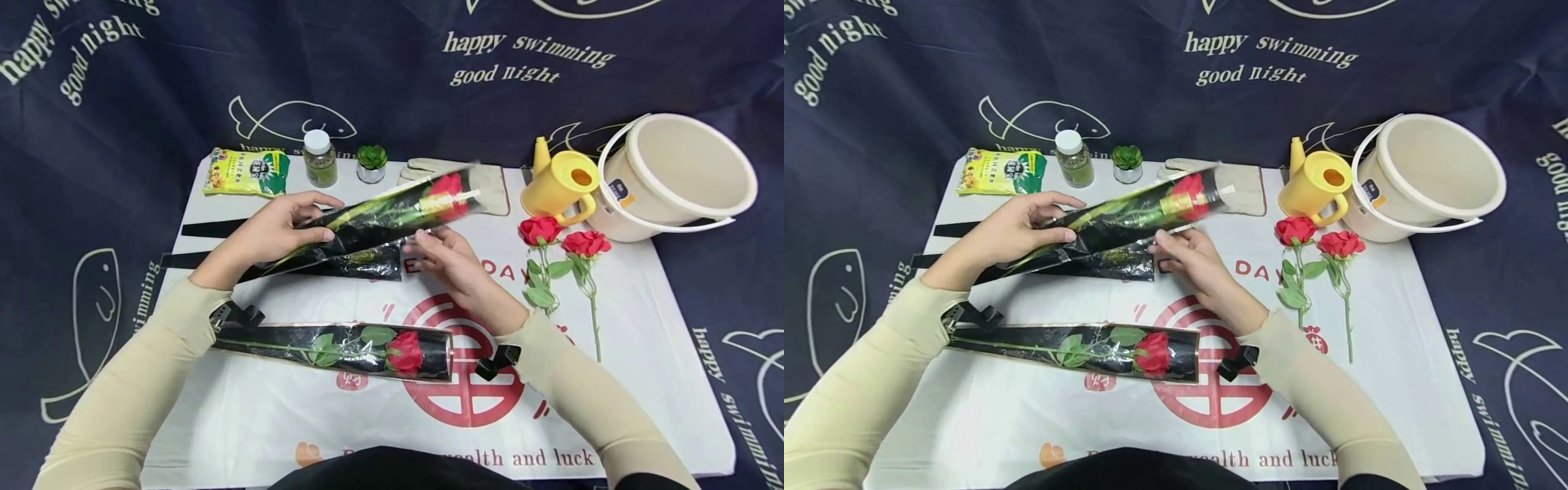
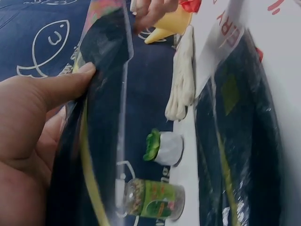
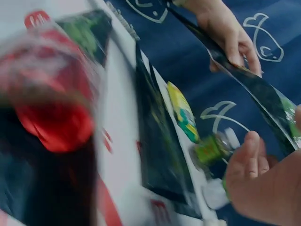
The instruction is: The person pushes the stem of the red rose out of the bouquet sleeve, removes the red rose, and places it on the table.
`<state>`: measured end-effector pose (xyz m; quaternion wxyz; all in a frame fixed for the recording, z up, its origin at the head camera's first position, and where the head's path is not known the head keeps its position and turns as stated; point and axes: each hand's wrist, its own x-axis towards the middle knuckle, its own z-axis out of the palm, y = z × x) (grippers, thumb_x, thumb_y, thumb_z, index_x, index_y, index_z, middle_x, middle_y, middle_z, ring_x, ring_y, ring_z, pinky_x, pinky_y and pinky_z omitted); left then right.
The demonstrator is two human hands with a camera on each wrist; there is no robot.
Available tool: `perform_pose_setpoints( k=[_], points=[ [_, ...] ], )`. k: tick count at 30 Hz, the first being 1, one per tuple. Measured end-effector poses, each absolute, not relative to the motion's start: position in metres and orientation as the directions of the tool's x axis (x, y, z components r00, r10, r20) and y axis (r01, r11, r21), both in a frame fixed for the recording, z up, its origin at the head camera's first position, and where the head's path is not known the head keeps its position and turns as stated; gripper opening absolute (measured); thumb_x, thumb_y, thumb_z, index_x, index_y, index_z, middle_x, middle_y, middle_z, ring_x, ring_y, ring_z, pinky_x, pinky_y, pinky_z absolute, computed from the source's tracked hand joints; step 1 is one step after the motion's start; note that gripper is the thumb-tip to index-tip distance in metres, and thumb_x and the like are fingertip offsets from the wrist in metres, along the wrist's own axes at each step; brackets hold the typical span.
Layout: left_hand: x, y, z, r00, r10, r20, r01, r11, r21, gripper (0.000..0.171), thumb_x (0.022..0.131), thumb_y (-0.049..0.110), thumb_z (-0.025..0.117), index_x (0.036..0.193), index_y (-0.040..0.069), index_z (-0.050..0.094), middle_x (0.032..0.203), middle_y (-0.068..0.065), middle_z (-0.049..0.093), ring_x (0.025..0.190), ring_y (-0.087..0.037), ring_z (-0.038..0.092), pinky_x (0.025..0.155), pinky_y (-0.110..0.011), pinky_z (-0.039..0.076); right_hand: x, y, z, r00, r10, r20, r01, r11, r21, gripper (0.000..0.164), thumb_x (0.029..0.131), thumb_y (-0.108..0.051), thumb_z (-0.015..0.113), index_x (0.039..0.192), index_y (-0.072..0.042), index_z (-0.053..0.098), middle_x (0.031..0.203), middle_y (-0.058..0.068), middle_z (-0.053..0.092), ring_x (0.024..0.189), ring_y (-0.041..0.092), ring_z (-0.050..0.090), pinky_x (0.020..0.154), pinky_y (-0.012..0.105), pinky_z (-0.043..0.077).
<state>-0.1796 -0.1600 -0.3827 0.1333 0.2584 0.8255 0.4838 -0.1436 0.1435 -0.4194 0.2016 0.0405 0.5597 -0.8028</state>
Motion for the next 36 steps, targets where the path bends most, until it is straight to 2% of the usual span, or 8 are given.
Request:
perform_pose_setpoints(
  k=[4, 10, 13, 15, 18, 21, 29, 36],
  points=[
    [-0.179, -0.15, -0.39, -0.817, 0.576, 0.01, 0.316, 0.434, 0.844, 0.038, 0.085, 0.026, 0.07, 0.122, 0.026, 0.059, 0.092, 0.004, 0.065, 0.082, -0.012, 0.061, 0.069, -0.034, 0.043, -0.14, 0.129, -0.423, -0.928, -0.235, -0.291, 0.37, -0.467, -0.803, 0.052, 0.078, -0.021, 0.078, 0.121, -0.006, 0.051, 0.111, 0.009, 0.057, 0.093, 0.016, 0.056, 0.081, 0.034, 0.048],
    [-0.176, -0.149, -0.392, -0.843, 0.536, -0.048, 0.282, 0.517, 0.808, 0.038, 0.085, 0.038, 0.069, 0.12, 0.027, 0.06, 0.099, 0.004, 0.064, 0.089, -0.012, 0.058, 0.078, -0.036, 0.044, -0.144, 0.123, -0.423, -0.947, -0.117, -0.298, 0.31, -0.562, -0.767, 0.053, 0.074, -0.012, 0.081, 0.12, -0.006, 0.054, 0.107, 0.009, 0.057, 0.083, 0.016, 0.058, 0.07, 0.028, 0.051],
    [-0.173, -0.154, -0.394, -0.832, 0.546, -0.094, 0.265, 0.54, 0.799, 0.033, 0.085, 0.038, 0.069, 0.113, 0.022, 0.064, 0.098, 0.005, 0.065, 0.086, -0.012, 0.059, 0.077, -0.036, 0.044, -0.147, 0.125, -0.423, -0.951, -0.115, -0.288, 0.293, -0.634, -0.715, 0.046, 0.076, -0.009, 0.079, 0.114, -0.002, 0.055, 0.103, 0.011, 0.059, 0.077, 0.016, 0.059, 0.067, 0.025, 0.05],
    [-0.172, -0.156, -0.394, -0.817, 0.569, -0.1, 0.276, 0.537, 0.797, 0.026, 0.086, 0.034, 0.069, 0.107, 0.018, 0.065, 0.09, 0.004, 0.066, 0.076, -0.014, 0.057, 0.072, -0.036, 0.044, -0.148, 0.127, -0.423, -0.949, -0.127, -0.289, 0.295, -0.681, -0.67, 0.042, 0.077, -0.009, 0.078, 0.11, 0.0, 0.055, 0.101, 0.011, 0.06, 0.076, 0.017, 0.059, 0.068, 0.025, 0.05],
    [-0.171, -0.154, -0.394, -0.798, 0.597, -0.079, 0.316, 0.526, 0.79, 0.017, 0.088, 0.029, 0.067, 0.1, 0.017, 0.067, 0.086, 0.006, 0.066, 0.072, -0.014, 0.055, 0.069, -0.035, 0.042, -0.148, 0.126, -0.423, -0.947, -0.15, -0.284, 0.302, -0.719, -0.627, 0.043, 0.076, -0.01, 0.078, 0.111, -0.001, 0.055, 0.104, 0.011, 0.06, 0.084, 0.018, 0.061, 0.073, 0.026, 0.05],
    [-0.171, -0.151, -0.393, -0.799, 0.6, -0.046, 0.35, 0.526, 0.775, 0.015, 0.088, 0.027, 0.068, 0.1, 0.017, 0.069, 0.093, 0.007, 0.065, 0.079, -0.011, 0.057, 0.074, -0.034, 0.043, -0.146, 0.123, -0.422, -0.95, -0.133, -0.282, 0.29, -0.708, -0.644, 0.049, 0.074, -0.011, 0.08, 0.115, -0.002, 0.055, 0.109, 0.011, 0.059, 0.092, 0.02, 0.06, 0.078, 0.028, 0.05],
    [-0.172, -0.148, -0.39, -0.821, 0.571, -0.008, 0.374, 0.549, 0.748, 0.023, 0.087, 0.029, 0.069, 0.103, 0.014, 0.072, 0.107, 0.002, 0.066, 0.102, -0.012, 0.058, 0.09, -0.035, 0.042, -0.146, 0.119, -0.418, -0.953, 0.001, -0.304, 0.235, -0.635, -0.736, 0.054, 0.069, -0.011, 0.084, 0.113, 0.001, 0.057, 0.106, 0.013, 0.061, 0.085, 0.019, 0.062, 0.072, 0.026, 0.051],
    [-0.174, -0.138, -0.387, -0.816, 0.576, 0.04, 0.407, 0.525, 0.747, 0.014, 0.086, 0.026, 0.07, 0.097, 0.017, 0.073, 0.098, 0.007, 0.067, 0.092, -0.007, 0.06, 0.084, -0.03, 0.044, -0.14, 0.108, -0.422, -0.951, 0.007, -0.308, 0.248, -0.573, -0.781, 0.048, 0.072, -0.01, 0.082, 0.113, 0.002, 0.059, 0.101, 0.013, 0.063, 0.075, 0.018, 0.062, 0.066, 0.027, 0.052]
  ],
)
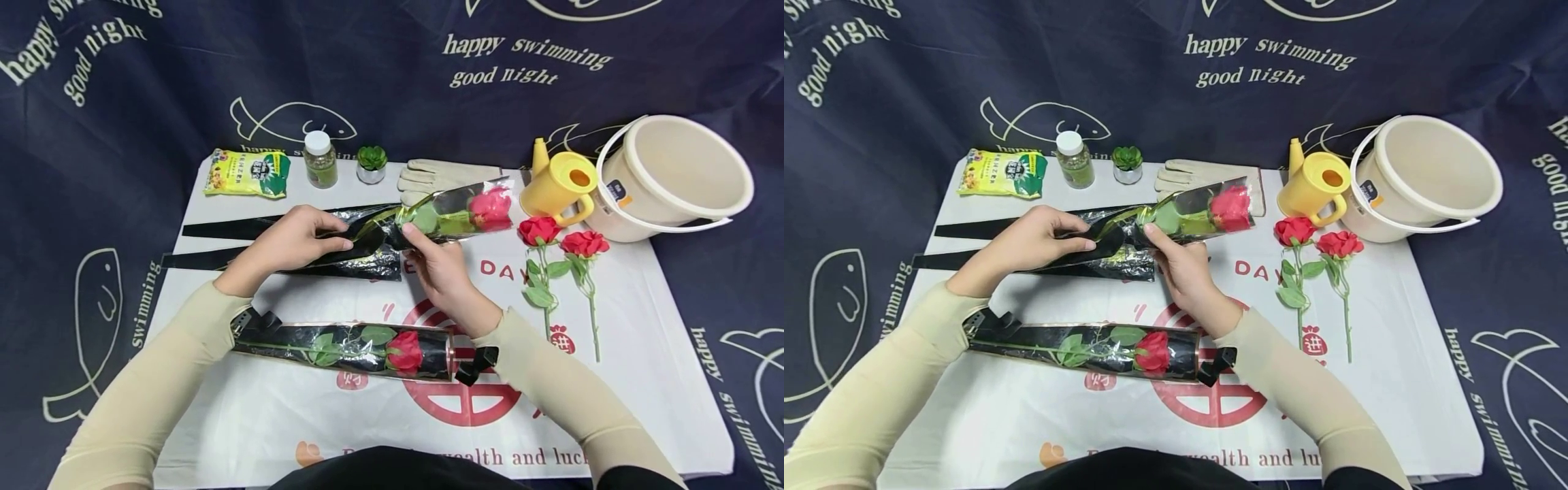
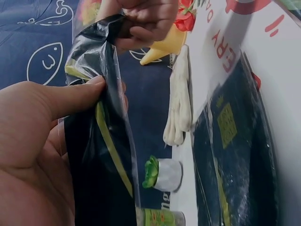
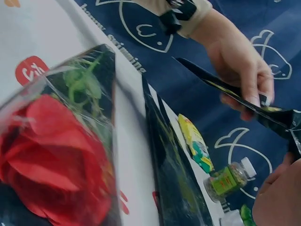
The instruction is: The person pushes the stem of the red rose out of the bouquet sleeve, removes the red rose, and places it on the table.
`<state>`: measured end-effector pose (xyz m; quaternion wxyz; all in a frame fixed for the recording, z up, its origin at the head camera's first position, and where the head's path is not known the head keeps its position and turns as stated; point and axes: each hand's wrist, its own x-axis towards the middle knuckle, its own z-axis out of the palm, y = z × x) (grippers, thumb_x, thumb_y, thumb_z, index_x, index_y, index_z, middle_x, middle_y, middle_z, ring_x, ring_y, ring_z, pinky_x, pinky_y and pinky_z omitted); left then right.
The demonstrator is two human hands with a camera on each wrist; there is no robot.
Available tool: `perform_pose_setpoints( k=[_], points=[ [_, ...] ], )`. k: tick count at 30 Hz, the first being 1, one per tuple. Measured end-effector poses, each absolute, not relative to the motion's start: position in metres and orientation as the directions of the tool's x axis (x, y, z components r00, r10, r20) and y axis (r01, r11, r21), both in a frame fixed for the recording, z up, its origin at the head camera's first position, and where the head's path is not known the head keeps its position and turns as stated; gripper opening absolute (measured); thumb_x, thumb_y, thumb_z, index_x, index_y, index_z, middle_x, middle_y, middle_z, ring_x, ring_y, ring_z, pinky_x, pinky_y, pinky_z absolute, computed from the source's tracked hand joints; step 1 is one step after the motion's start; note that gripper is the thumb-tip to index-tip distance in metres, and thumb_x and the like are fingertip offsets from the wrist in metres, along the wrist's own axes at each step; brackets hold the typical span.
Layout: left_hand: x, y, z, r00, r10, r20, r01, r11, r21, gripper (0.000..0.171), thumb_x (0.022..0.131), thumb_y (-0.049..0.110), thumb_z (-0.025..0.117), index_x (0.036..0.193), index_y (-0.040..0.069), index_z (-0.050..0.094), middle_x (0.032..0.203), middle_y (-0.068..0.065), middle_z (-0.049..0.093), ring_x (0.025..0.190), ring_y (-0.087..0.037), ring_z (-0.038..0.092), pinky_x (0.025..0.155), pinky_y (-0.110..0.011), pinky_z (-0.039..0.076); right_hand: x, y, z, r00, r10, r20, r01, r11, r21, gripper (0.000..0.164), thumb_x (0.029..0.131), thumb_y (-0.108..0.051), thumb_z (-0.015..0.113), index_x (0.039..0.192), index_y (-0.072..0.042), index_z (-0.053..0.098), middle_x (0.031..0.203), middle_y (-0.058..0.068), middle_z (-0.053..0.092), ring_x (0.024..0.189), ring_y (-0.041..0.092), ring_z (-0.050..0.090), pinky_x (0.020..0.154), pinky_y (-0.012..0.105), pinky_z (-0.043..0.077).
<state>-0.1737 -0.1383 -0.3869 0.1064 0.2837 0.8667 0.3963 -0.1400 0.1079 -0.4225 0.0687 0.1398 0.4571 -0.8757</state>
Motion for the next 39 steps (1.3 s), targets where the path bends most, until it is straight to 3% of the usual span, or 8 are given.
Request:
perform_pose_setpoints(
  k=[7, 14, 19, 30, 39],
  points=[
    [-0.174, -0.125, -0.382, -0.81, 0.584, 0.051, 0.439, 0.548, 0.712, 0.019, 0.087, 0.025, 0.069, 0.1, 0.012, 0.073, 0.102, 0.002, 0.067, 0.095, -0.011, 0.061, 0.085, -0.032, 0.045, -0.135, 0.097, -0.425, -0.944, -0.009, -0.33, 0.281, -0.55, -0.787, 0.053, 0.076, -0.013, 0.08, 0.12, 0.005, 0.056, 0.104, 0.011, 0.063, 0.073, 0.015, 0.06, 0.067, 0.025, 0.05],
    [-0.174, -0.124, -0.382, -0.815, 0.579, 0.022, 0.413, 0.554, 0.723, 0.025, 0.087, 0.029, 0.069, 0.105, 0.013, 0.072, 0.107, 0.002, 0.066, 0.1, -0.011, 0.059, 0.088, -0.031, 0.043, -0.135, 0.103, -0.426, -0.959, 0.027, -0.283, 0.226, -0.53, -0.817, 0.039, 0.074, -0.012, 0.081, 0.106, 0.001, 0.063, 0.098, 0.012, 0.065, 0.071, 0.016, 0.058, 0.062, 0.029, 0.044],
    [-0.175, -0.13, -0.383, -0.833, 0.552, -0.031, 0.346, 0.563, 0.75, 0.031, 0.085, 0.032, 0.07, 0.111, 0.015, 0.068, 0.102, 0.004, 0.068, 0.093, -0.009, 0.061, 0.083, -0.033, 0.045, -0.138, 0.118, -0.425, -0.953, 0.056, -0.298, 0.224, -0.532, -0.816, 0.045, 0.07, -0.014, 0.084, 0.106, -0.001, 0.062, 0.1, 0.01, 0.064, 0.074, 0.015, 0.057, 0.062, 0.028, 0.046],
    [-0.179, -0.134, -0.376, -0.828, 0.556, -0.068, 0.313, 0.559, 0.768, 0.036, 0.083, 0.032, 0.073, 0.114, 0.015, 0.066, 0.101, 0.002, 0.068, 0.09, -0.009, 0.063, 0.081, -0.033, 0.046, -0.152, 0.148, -0.409, -0.948, 0.013, -0.317, 0.228, -0.666, -0.71, 0.05, 0.069, -0.004, 0.083, 0.112, 0.002, 0.056, 0.106, 0.012, 0.059, 0.085, 0.018, 0.059, 0.07, 0.027, 0.049],
    [-0.179, -0.137, -0.379, -0.814, 0.579, -0.058, 0.312, 0.518, 0.797, 0.033, 0.085, 0.025, 0.071, 0.116, 0.012, 0.065, 0.099, 0.003, 0.067, 0.089, -0.009, 0.061, 0.078, -0.033, 0.046, -0.149, 0.14, -0.415, -0.955, -0.047, -0.292, 0.242, -0.69, -0.682, 0.054, 0.072, -0.012, 0.082, 0.116, 0.001, 0.052, 0.106, 0.011, 0.058, 0.082, 0.016, 0.059, 0.066, 0.026, 0.05]
  ],
)
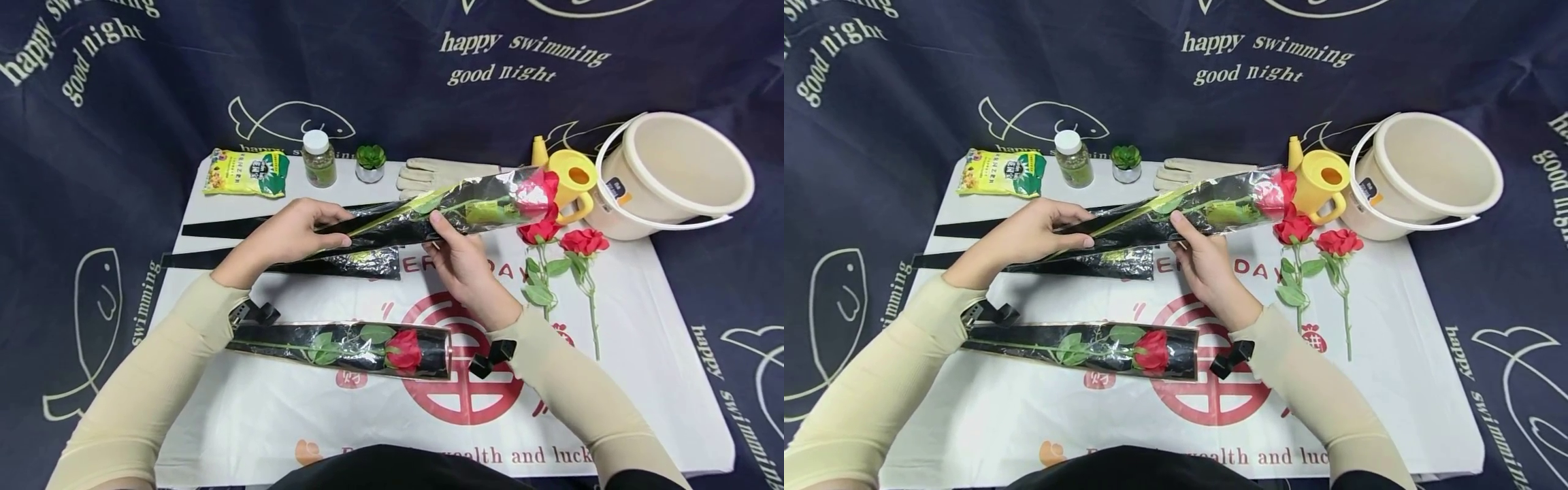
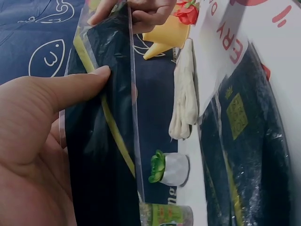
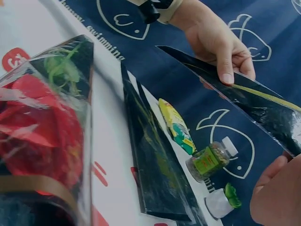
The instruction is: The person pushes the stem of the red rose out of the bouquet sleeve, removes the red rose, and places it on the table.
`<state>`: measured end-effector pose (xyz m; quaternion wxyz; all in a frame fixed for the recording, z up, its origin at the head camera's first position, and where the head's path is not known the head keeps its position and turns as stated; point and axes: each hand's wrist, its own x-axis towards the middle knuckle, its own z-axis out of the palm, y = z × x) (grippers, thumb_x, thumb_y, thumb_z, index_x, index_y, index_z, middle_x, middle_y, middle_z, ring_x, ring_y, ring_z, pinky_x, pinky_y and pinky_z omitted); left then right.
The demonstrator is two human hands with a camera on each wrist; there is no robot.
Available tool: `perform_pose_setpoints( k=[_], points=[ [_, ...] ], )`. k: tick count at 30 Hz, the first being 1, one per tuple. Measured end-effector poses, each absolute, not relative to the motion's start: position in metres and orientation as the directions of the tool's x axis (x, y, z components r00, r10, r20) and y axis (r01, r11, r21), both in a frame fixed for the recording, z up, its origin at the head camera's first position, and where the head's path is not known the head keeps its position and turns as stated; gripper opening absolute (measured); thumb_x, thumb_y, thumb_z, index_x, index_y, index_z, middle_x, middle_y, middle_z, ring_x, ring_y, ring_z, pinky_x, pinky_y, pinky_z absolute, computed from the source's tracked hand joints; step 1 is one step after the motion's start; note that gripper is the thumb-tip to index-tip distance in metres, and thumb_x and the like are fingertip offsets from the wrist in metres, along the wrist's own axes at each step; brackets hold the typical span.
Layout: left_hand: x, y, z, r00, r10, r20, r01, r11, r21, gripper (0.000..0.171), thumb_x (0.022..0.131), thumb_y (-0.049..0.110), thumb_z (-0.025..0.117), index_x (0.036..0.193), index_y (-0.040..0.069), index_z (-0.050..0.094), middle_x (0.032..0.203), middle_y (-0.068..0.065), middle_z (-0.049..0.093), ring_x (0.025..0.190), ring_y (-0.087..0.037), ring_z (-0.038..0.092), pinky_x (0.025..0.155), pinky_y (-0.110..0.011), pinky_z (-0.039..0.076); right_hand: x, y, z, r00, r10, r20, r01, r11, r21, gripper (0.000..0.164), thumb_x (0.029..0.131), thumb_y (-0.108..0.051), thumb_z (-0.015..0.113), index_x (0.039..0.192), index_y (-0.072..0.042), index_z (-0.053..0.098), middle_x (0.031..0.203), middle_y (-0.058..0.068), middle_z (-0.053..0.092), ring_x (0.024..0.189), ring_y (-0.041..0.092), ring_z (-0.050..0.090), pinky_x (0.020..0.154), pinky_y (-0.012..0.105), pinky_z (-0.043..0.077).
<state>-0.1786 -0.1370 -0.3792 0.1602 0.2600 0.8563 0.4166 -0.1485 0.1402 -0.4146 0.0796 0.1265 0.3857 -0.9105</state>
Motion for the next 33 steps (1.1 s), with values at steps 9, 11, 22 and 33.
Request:
perform_pose_setpoints(
  k=[9, 11, 22, 33],
  points=[
    [-0.176, -0.138, -0.387, -0.815, 0.577, -0.051, 0.299, 0.494, 0.817, 0.031, 0.085, 0.022, 0.071, 0.114, 0.012, 0.065, 0.097, 0.003, 0.068, 0.085, -0.008, 0.062, 0.078, -0.032, 0.047, -0.144, 0.13, -0.422, -0.948, -0.028, -0.317, 0.253, -0.671, -0.697, 0.059, 0.07, -0.005, 0.082, 0.119, 0.003, 0.053, 0.111, 0.017, 0.059, 0.089, 0.023, 0.064, 0.081, 0.032, 0.049],
    [-0.176, -0.137, -0.388, -0.814, 0.578, -0.049, 0.298, 0.489, 0.82, 0.031, 0.085, 0.022, 0.071, 0.114, 0.013, 0.065, 0.097, 0.003, 0.068, 0.085, -0.008, 0.062, 0.078, -0.032, 0.047, -0.144, 0.13, -0.422, -0.953, -0.003, -0.304, 0.231, -0.657, -0.718, 0.059, 0.07, -0.005, 0.083, 0.12, 0.003, 0.053, 0.112, 0.017, 0.059, 0.09, 0.023, 0.064, 0.081, 0.033, 0.049],
    [-0.177, -0.123, -0.391, -0.812, 0.583, -0.026, 0.296, 0.449, 0.843, 0.029, 0.084, 0.008, 0.07, 0.11, 0.019, 0.067, 0.089, 0.007, 0.068, 0.088, -0.009, 0.062, 0.077, -0.03, 0.048, -0.141, 0.118, -0.418, -0.974, 0.047, -0.22, 0.151, -0.586, -0.796, 0.058, 0.07, -0.006, 0.082, 0.121, -0.003, 0.056, 0.112, 0.015, 0.06, 0.086, 0.021, 0.063, 0.073, 0.032, 0.052],
    [-0.179, -0.11, -0.383, -0.807, 0.591, -0.004, 0.252, 0.349, 0.903, 0.039, 0.081, -0.006, 0.066, 0.113, 0.017, 0.063, 0.087, 0.003, 0.069, 0.086, -0.01, 0.063, 0.073, -0.036, 0.047, -0.135, 0.103, -0.428, -0.983, -0.027, -0.184, 0.173, -0.499, -0.849, 0.057, 0.077, -0.005, 0.077, 0.127, -0.006, 0.051, 0.119, 0.016, 0.057, 0.096, 0.022, 0.061, 0.077, 0.032, 0.05]
  ],
)
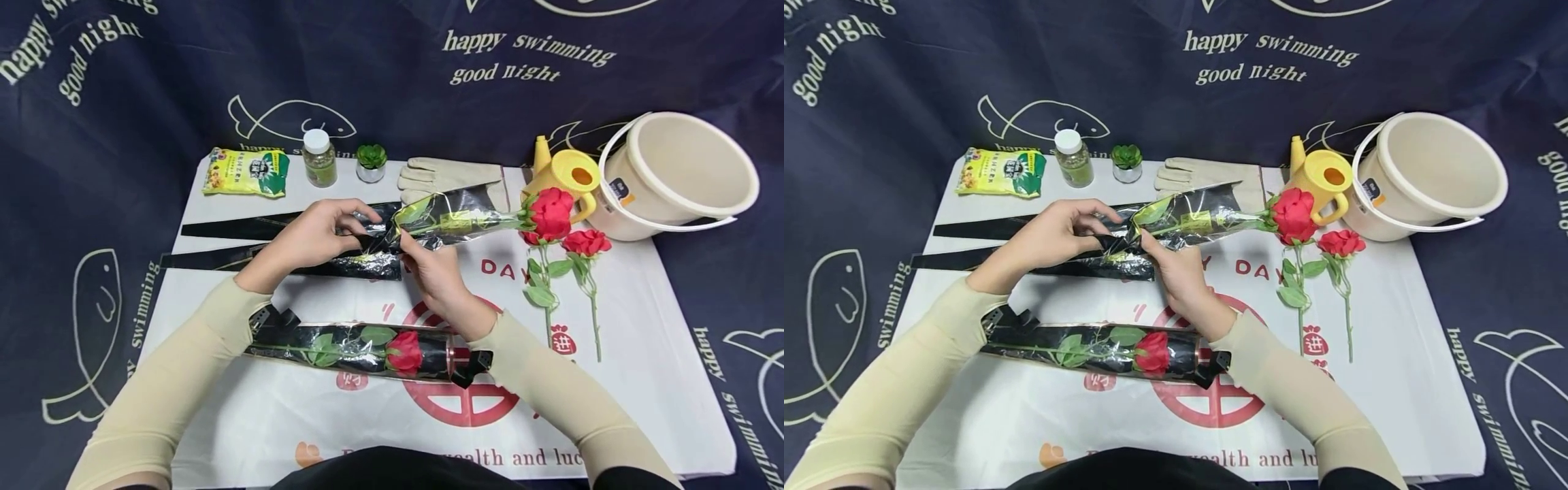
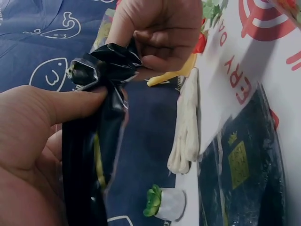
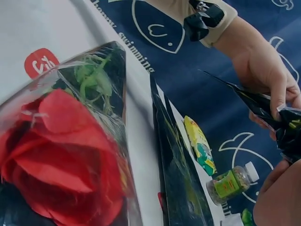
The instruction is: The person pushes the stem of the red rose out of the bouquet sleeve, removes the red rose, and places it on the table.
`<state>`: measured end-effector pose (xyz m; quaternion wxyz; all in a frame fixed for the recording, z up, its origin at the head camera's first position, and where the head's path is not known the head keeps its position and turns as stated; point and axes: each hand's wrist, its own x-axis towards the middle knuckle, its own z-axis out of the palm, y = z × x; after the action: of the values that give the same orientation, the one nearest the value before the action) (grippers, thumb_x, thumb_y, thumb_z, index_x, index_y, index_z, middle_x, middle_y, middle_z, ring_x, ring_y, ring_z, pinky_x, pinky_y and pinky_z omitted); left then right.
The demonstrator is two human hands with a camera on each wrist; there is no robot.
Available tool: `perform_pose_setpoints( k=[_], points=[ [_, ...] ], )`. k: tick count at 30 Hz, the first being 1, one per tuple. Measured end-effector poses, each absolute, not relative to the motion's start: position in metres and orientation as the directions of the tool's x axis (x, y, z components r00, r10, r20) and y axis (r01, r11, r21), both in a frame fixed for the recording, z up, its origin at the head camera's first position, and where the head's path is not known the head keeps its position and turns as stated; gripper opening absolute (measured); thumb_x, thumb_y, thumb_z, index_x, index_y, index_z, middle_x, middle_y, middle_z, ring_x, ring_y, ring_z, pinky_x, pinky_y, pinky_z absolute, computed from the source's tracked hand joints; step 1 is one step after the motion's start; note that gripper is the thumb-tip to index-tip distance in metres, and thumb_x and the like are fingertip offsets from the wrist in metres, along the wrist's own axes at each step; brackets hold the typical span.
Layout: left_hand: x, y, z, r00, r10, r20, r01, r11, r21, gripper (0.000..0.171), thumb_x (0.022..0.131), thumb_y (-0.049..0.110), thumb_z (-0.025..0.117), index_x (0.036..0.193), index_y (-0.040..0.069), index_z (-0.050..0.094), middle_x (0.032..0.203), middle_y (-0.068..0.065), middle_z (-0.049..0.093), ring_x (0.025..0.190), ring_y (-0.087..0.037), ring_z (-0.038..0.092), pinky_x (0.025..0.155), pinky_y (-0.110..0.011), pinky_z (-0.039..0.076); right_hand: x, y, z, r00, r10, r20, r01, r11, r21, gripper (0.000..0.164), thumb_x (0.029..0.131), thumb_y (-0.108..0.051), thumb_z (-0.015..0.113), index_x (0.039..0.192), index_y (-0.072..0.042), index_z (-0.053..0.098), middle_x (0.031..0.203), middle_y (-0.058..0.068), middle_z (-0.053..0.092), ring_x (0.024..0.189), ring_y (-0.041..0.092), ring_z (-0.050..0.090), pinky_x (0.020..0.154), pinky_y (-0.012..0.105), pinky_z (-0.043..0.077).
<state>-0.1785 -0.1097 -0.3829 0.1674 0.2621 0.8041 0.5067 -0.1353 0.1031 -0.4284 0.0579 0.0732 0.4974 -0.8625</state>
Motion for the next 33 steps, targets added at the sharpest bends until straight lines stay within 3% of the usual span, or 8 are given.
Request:
perform_pose_setpoints(
  k=[12, 16, 19, 21, 24, 27, 30, 33],
  points=[
    [-0.177, -0.116, -0.391, -0.74, 0.666, -0.089, 0.316, 0.462, 0.829, 0.042, 0.079, 0.023, 0.077, 0.119, 0.025, 0.062, 0.099, 0.008, 0.068, 0.089, -0.006, 0.062, 0.081, -0.033, 0.045, -0.138, 0.117, -0.427, -0.984, -0.01, -0.178, 0.162, -0.461, -0.873, 0.057, 0.077, -0.005, 0.077, 0.127, -0.007, 0.051, 0.12, 0.016, 0.056, 0.099, 0.022, 0.06, 0.086, 0.034, 0.047],
    [-0.177, -0.125, -0.388, -0.749, 0.647, -0.141, 0.302, 0.523, 0.797, 0.043, 0.081, 0.027, 0.075, 0.122, 0.022, 0.061, 0.071, 0.004, 0.065, 0.058, -0.01, 0.058, 0.067, -0.033, 0.044, -0.144, 0.132, -0.422, -0.979, 0.021, -0.201, 0.17, -0.454, -0.875, 0.058, 0.074, -0.009, 0.08, 0.125, -0.006, 0.052, 0.117, 0.015, 0.059, 0.096, 0.021, 0.061, 0.081, 0.031, 0.049],
    [-0.177, -0.133, -0.386, -0.743, 0.645, -0.178, 0.234, 0.499, 0.834, 0.042, 0.083, 0.026, 0.073, 0.122, 0.016, 0.059, 0.062, 0.001, 0.062, 0.052, -0.016, 0.059, 0.071, -0.033, 0.042, -0.148, 0.146, -0.416, -0.978, 0.01, -0.21, 0.18, -0.475, -0.861, 0.06, 0.074, -0.01, 0.08, 0.127, -0.008, 0.051, 0.12, 0.014, 0.057, 0.098, 0.021, 0.061, 0.081, 0.032, 0.049],
    [-0.177, -0.137, -0.385, -0.731, 0.659, -0.177, 0.212, 0.466, 0.859, 0.039, 0.085, 0.024, 0.071, 0.12, 0.013, 0.059, 0.067, -0.001, 0.066, 0.058, -0.019, 0.064, 0.078, -0.032, 0.04, -0.149, 0.153, -0.413, -0.976, -0.01, -0.218, 0.194, -0.492, -0.849, 0.061, 0.075, -0.009, 0.079, 0.128, -0.01, 0.05, 0.122, 0.014, 0.056, 0.1, 0.022, 0.06, 0.085, 0.034, 0.048],
    [-0.177, -0.137, -0.382, -0.727, 0.669, -0.155, 0.259, 0.476, 0.84, 0.036, 0.085, 0.025, 0.071, 0.116, 0.013, 0.06, 0.071, -0.001, 0.067, 0.058, -0.017, 0.061, 0.075, -0.034, 0.04, -0.15, 0.154, -0.412, -0.973, -0.025, -0.227, 0.209, -0.498, -0.842, 0.062, 0.075, -0.009, 0.079, 0.13, -0.01, 0.05, 0.125, 0.014, 0.054, 0.103, 0.023, 0.059, 0.086, 0.036, 0.047],
    [-0.179, -0.136, -0.381, -0.745, 0.652, -0.142, 0.309, 0.526, 0.792, 0.046, 0.082, 0.032, 0.073, 0.122, 0.015, 0.059, 0.091, -0.003, 0.068, 0.074, -0.015, 0.061, 0.076, -0.036, 0.043, -0.149, 0.152, -0.413, -0.969, -0.002, -0.248, 0.218, -0.487, -0.846, 0.061, 0.073, -0.011, 0.081, 0.127, -0.01, 0.052, 0.121, 0.013, 0.057, 0.098, 0.021, 0.061, 0.081, 0.032, 0.049],
    [-0.18, -0.131, -0.381, -0.759, 0.636, -0.141, 0.285, 0.519, 0.806, 0.057, 0.08, 0.041, 0.073, 0.129, 0.019, 0.055, 0.117, -0.002, 0.061, 0.102, -0.014, 0.057, 0.089, -0.037, 0.041, -0.148, 0.148, -0.416, -0.976, 0.006, -0.218, 0.191, -0.457, -0.869, 0.059, 0.074, -0.012, 0.08, 0.126, -0.009, 0.052, 0.119, 0.013, 0.058, 0.097, 0.02, 0.061, 0.078, 0.029, 0.05],
    [-0.18, -0.123, -0.381, -0.761, 0.635, -0.134, 0.25, 0.478, 0.842, 0.057, 0.081, 0.044, 0.071, 0.13, 0.023, 0.053, 0.124, -0.001, 0.057, 0.113, -0.013, 0.052, 0.096, -0.037, 0.037, -0.146, 0.142, -0.419, -0.988, -0.008, -0.157, 0.144, -0.443, -0.885, 0.058, 0.076, -0.008, 0.078, 0.128, -0.008, 0.05, 0.122, 0.014, 0.056, 0.102, 0.022, 0.059, 0.081, 0.031, 0.049]
  ],
)
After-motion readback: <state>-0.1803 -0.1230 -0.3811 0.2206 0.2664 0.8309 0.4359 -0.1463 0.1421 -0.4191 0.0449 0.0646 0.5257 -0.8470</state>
